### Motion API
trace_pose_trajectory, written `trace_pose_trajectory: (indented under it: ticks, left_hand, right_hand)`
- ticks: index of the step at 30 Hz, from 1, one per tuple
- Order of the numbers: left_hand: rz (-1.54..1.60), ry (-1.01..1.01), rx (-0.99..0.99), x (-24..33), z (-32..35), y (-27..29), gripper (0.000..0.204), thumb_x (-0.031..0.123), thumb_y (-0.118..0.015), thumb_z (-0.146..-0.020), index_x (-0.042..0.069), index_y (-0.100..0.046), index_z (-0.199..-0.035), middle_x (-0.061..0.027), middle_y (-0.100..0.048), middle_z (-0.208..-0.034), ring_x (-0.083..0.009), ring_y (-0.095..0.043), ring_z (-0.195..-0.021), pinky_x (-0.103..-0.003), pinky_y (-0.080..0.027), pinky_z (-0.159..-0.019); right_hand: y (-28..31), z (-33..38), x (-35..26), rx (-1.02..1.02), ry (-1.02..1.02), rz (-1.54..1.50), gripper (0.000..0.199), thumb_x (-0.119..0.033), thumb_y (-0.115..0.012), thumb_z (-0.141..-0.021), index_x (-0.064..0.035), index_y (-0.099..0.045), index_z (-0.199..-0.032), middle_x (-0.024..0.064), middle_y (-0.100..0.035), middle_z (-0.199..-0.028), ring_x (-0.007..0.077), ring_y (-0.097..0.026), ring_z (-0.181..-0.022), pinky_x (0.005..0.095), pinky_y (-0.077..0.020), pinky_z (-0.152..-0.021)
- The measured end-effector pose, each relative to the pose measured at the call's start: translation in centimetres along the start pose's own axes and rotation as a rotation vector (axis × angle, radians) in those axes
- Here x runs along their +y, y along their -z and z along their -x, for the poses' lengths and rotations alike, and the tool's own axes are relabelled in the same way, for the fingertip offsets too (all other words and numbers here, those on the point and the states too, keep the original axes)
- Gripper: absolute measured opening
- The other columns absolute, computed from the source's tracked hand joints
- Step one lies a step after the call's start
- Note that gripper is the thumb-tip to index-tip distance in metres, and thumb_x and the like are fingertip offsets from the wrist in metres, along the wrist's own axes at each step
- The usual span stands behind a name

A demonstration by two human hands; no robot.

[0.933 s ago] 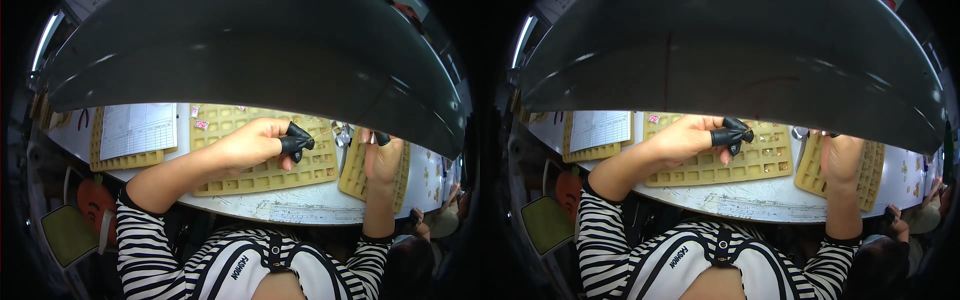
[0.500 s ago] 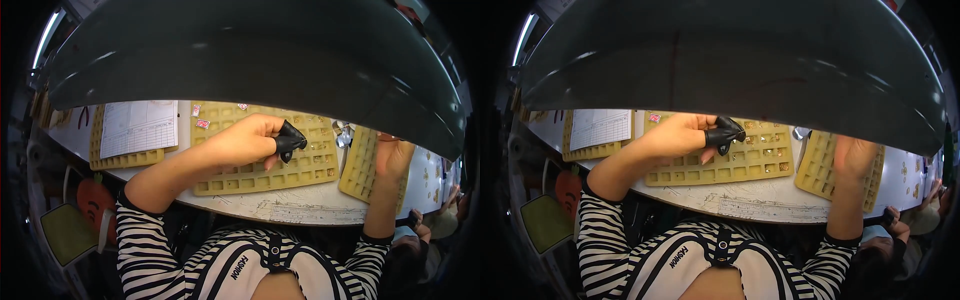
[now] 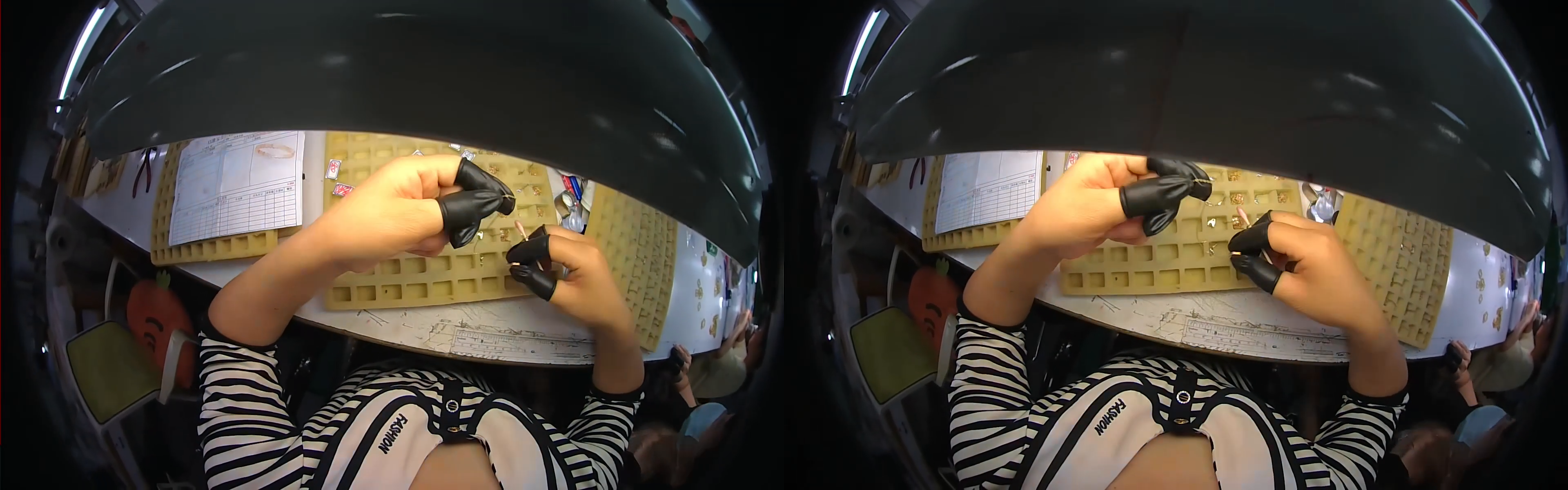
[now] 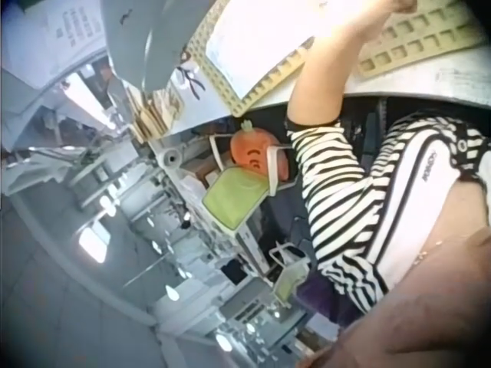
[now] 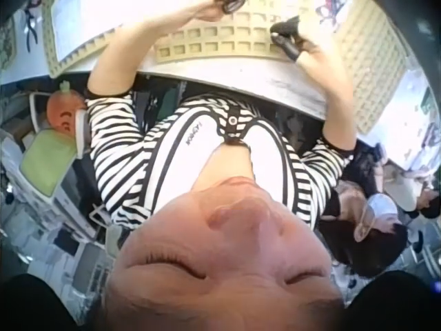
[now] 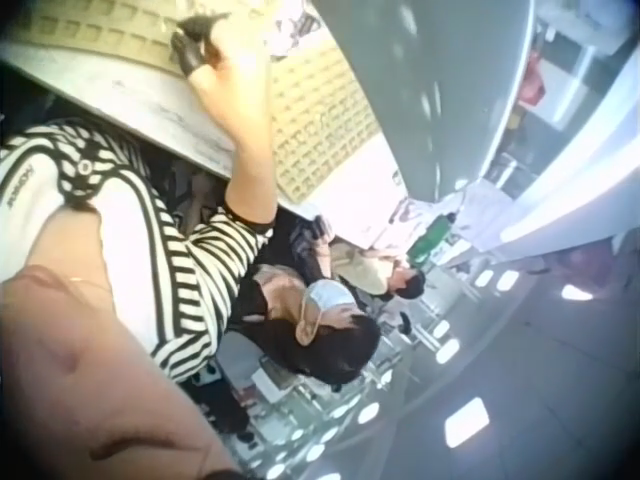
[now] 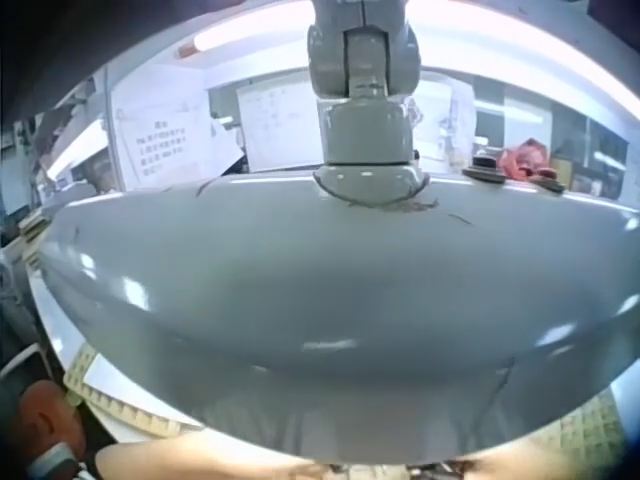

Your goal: Assembling small decorative components onto jewelry pieces using a pick tool at a workshop station.

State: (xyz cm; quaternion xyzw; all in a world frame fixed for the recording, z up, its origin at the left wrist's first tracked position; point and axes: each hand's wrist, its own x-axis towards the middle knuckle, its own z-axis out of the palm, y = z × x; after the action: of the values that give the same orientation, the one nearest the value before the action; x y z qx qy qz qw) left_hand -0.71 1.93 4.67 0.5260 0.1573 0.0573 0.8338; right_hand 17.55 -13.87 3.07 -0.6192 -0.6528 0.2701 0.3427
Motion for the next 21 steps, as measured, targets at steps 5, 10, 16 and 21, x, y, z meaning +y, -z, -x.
trace_pose_trajectory:
  ticks: [5, 10, 16, 21]
  left_hand:
    - [-0.456, -0.067, -0.060, -1.4, -0.5, -1.1, 0.017, 0.010, -0.056, -0.086, 0.000, -0.058, -0.100, 0.0017, -0.056, -0.075, -0.0026, -0.048, -0.067, -0.018, -0.040, -0.058]
    - [-0.512, -0.103, -0.070, -1.2, 0.2, -1.5, 0.017, 0.005, -0.056, -0.085, -0.001, -0.058, -0.101, 0.0013, -0.057, -0.081, -0.0029, -0.049, -0.072, -0.018, -0.041, -0.062]
    - [-0.155, -0.227, 0.026, 2.4, 1.5, -0.6, 0.021, 0.010, -0.059, -0.084, -0.002, -0.059, -0.101, -0.0019, -0.056, -0.062, -0.0036, -0.043, -0.046, -0.019, -0.033, -0.042]
    - [-0.108, -0.246, 0.143, 3.1, 2.3, 0.4, 0.025, 0.014, -0.056, -0.086, -0.009, -0.057, -0.094, -0.0076, -0.056, -0.061, -0.0099, -0.050, -0.053, -0.021, -0.040, -0.050]
  right_hand:
    - [-0.8, -0.6, -1.4, 0.112, 0.014, -0.001, 0.033, -0.015, -0.072, -0.069, -0.0014, -0.061, -0.097, 0.0036, -0.047, -0.072, 0.0109, -0.041, -0.055, 0.0236, -0.0340, -0.048]
    - [-1.6, -0.5, -0.8, 0.131, 0.102, -0.033, 0.009, -0.002, -0.064, -0.074, 0.0019, -0.058, -0.079, 0.0073, -0.049, -0.065, 0.0151, -0.047, -0.056, 0.0278, -0.0364, -0.049]
    - [-1.5, 0.5, -0.1, 0.163, 0.132, 0.110, 0.010, -0.004, -0.066, -0.072, 0.0013, -0.057, -0.070, 0.0110, -0.048, -0.061, 0.0242, -0.047, -0.052, 0.0322, -0.0363, -0.047]
    - [-1.0, 2.0, 0.6, 0.134, 0.152, 0.282, 0.018, -0.010, -0.070, -0.069, -0.0001, -0.055, -0.066, 0.0096, -0.044, -0.057, 0.0245, -0.046, -0.047, 0.0333, -0.0345, -0.043]
